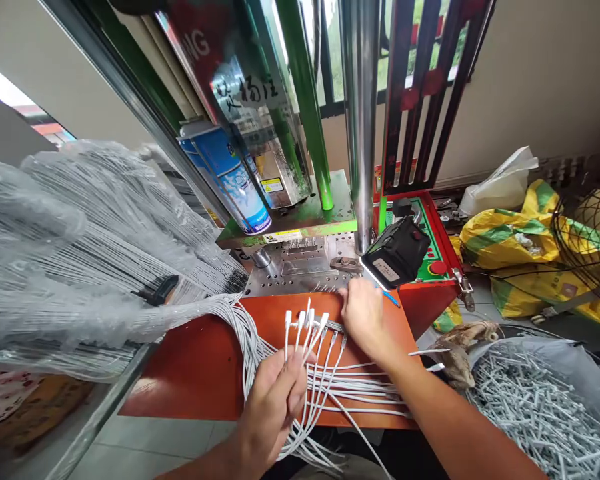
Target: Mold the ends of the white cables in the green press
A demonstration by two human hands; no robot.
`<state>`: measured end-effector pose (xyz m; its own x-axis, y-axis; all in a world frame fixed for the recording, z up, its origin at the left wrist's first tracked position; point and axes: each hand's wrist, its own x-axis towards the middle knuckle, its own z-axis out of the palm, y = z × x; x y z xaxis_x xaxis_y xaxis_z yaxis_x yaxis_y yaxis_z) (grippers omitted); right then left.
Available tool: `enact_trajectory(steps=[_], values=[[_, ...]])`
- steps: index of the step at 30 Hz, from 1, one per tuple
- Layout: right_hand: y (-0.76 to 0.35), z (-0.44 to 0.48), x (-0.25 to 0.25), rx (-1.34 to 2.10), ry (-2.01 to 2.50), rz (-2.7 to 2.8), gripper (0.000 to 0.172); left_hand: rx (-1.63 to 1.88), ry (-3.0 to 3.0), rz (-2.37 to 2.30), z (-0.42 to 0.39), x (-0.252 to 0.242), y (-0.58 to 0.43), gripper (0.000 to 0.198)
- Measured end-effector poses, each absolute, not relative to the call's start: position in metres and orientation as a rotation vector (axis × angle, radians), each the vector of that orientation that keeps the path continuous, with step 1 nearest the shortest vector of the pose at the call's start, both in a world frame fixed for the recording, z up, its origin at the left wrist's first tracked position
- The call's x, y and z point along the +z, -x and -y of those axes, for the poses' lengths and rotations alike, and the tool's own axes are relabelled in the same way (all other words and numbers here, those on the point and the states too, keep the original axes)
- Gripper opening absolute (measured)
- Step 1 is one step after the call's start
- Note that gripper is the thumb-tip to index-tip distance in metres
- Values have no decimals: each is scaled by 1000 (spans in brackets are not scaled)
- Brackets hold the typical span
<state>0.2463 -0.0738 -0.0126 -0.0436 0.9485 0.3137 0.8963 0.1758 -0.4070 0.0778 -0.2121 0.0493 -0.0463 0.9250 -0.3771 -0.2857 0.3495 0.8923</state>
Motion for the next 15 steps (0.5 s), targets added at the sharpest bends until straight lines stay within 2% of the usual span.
enact_trajectory(steps=[7,10,11,13,15], values=[[-272,69,-10,438,1566,1906,26,1082,-983,-1212,213,68,-48,45],[-268,86,11,656,1426,1877,45,1015,-1050,-1189,211,68,-47,46],[-266,92,20,786,1359,1892,54,990,-1057,-1174,212,67,-49,47],[-258,103,38,1262,1148,1872,67,955,-1070,-1144,213,65,-53,50],[-253,110,50,1775,894,1685,61,937,-1077,-1126,214,64,-55,49]])
